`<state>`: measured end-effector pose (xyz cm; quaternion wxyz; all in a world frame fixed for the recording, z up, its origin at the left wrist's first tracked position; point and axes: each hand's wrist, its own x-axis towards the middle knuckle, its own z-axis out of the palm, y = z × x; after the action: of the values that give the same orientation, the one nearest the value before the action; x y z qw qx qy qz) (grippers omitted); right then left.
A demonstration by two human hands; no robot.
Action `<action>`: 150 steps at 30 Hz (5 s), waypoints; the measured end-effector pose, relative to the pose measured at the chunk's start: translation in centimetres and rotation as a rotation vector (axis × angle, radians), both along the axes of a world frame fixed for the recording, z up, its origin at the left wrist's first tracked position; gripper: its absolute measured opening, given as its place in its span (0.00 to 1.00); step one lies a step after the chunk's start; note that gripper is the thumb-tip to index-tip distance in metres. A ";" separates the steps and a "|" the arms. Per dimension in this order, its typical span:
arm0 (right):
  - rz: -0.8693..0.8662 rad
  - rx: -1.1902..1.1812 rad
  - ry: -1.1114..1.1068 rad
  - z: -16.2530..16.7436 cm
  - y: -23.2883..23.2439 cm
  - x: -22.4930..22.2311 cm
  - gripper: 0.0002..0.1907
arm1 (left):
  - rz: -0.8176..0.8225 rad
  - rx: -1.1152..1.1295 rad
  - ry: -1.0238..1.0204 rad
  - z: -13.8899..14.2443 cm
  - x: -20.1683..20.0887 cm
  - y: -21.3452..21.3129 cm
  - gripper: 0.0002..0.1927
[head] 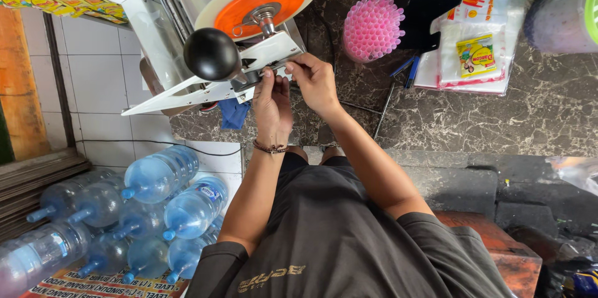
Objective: The person repairs a plastic bag sealing machine by cutting a plastic bag, using pliers to adjust a metal rod, and using a T-handle wrench to tighten screws. They then connect a power cord to a wall socket and test the machine by cranking the handle.
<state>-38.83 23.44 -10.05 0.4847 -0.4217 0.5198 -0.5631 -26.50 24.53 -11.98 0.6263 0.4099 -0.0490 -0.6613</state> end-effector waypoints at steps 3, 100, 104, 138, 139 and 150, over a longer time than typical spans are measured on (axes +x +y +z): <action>-0.053 -0.246 0.293 0.2 0.3 -0.2 0.04 | 0.004 -0.011 0.040 0.0 -0.1 -0.2 0.04; -0.024 -0.283 0.469 2.5 -0.9 -1.1 0.09 | 0.055 -0.030 0.058 -0.4 -1.1 -1.0 0.04; -0.085 -0.374 0.486 2.5 -0.6 -0.6 0.08 | 0.037 -0.031 0.077 0.0 -1.0 -0.8 0.05; 0.180 0.379 -0.211 1.6 -2.4 -2.7 0.09 | 0.020 0.023 -0.112 1.0 -2.4 -0.8 0.07; 0.184 0.392 -0.248 1.6 -2.6 -2.7 0.09 | 0.025 0.038 -0.094 1.0 -2.5 -0.9 0.06; 0.109 0.317 -0.178 1.8 -2.9 -1.9 0.11 | 0.047 -0.066 -0.007 0.3 -2.6 -1.5 0.11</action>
<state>-40.68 20.55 -8.27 0.6188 -0.3160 0.5337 -0.4821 -29.10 23.08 -11.71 0.6546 0.3927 -0.0634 -0.6429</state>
